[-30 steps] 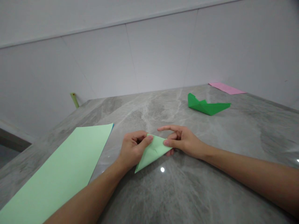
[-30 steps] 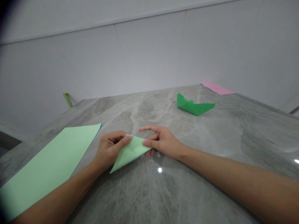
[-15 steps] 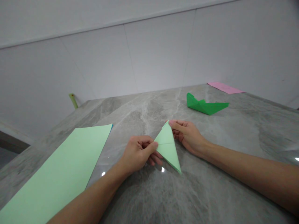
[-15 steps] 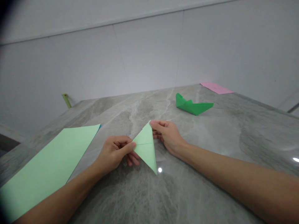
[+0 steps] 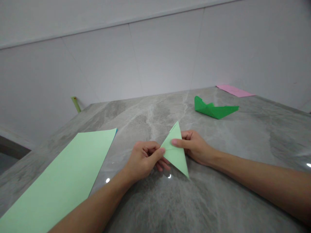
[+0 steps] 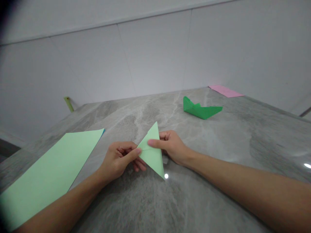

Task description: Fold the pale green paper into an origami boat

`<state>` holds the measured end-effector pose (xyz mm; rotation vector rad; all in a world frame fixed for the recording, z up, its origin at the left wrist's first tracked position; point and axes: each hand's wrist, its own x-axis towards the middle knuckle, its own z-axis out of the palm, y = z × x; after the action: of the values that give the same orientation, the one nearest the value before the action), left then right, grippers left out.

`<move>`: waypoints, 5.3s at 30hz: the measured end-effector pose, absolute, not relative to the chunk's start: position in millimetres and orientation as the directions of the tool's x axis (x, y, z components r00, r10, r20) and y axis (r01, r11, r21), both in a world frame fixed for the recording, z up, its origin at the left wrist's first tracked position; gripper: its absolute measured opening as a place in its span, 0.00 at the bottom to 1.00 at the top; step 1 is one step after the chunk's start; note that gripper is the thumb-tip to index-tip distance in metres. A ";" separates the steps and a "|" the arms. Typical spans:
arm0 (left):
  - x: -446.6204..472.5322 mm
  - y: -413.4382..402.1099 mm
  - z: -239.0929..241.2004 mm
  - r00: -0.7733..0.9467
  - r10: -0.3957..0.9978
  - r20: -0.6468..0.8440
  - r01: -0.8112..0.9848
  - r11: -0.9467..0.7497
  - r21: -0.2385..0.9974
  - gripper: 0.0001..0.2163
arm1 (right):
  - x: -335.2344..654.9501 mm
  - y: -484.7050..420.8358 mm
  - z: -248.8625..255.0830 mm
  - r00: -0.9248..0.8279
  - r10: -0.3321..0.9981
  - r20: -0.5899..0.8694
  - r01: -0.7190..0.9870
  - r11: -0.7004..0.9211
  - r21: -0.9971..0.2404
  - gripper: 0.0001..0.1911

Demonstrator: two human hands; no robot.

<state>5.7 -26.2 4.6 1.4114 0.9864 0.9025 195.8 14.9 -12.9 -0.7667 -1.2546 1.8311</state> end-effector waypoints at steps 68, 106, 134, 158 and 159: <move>9.1 -26.4 4.6 0.526 0.847 -0.070 0.185 -0.034 0.982 0.19 | 194.5 1.7 -11.8 -0.539 0.822 0.185 0.113 0.288 -0.951 0.28; 7.9 -28.8 3.2 0.056 0.934 0.352 0.466 -0.336 0.819 0.20 | 195.3 2.2 -4.7 -0.776 0.629 0.051 0.093 0.195 -0.976 0.22; 11.3 -11.7 -2.1 0.053 0.998 -0.016 -0.220 0.027 0.975 0.12 | 191.7 0.1 -6.6 -0.671 0.741 0.013 0.174 0.174 -0.969 0.15; 16.4 -19.1 -6.6 0.094 0.994 0.046 0.091 -0.055 0.994 0.24 | 196.0 -0.9 -6.9 -0.797 0.601 -0.064 0.133 0.071 -0.989 0.20; 16.9 -19.2 -6.1 0.127 0.992 0.030 0.103 -0.043 0.994 0.24 | 196.0 -0.7 -6.8 -0.795 0.603 -0.064 0.132 0.069 -0.989 0.20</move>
<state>16.9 -19.2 -6.1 1.3702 1.1742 1.0904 196.0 -0.7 -6.8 -0.7315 -1.9899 1.7758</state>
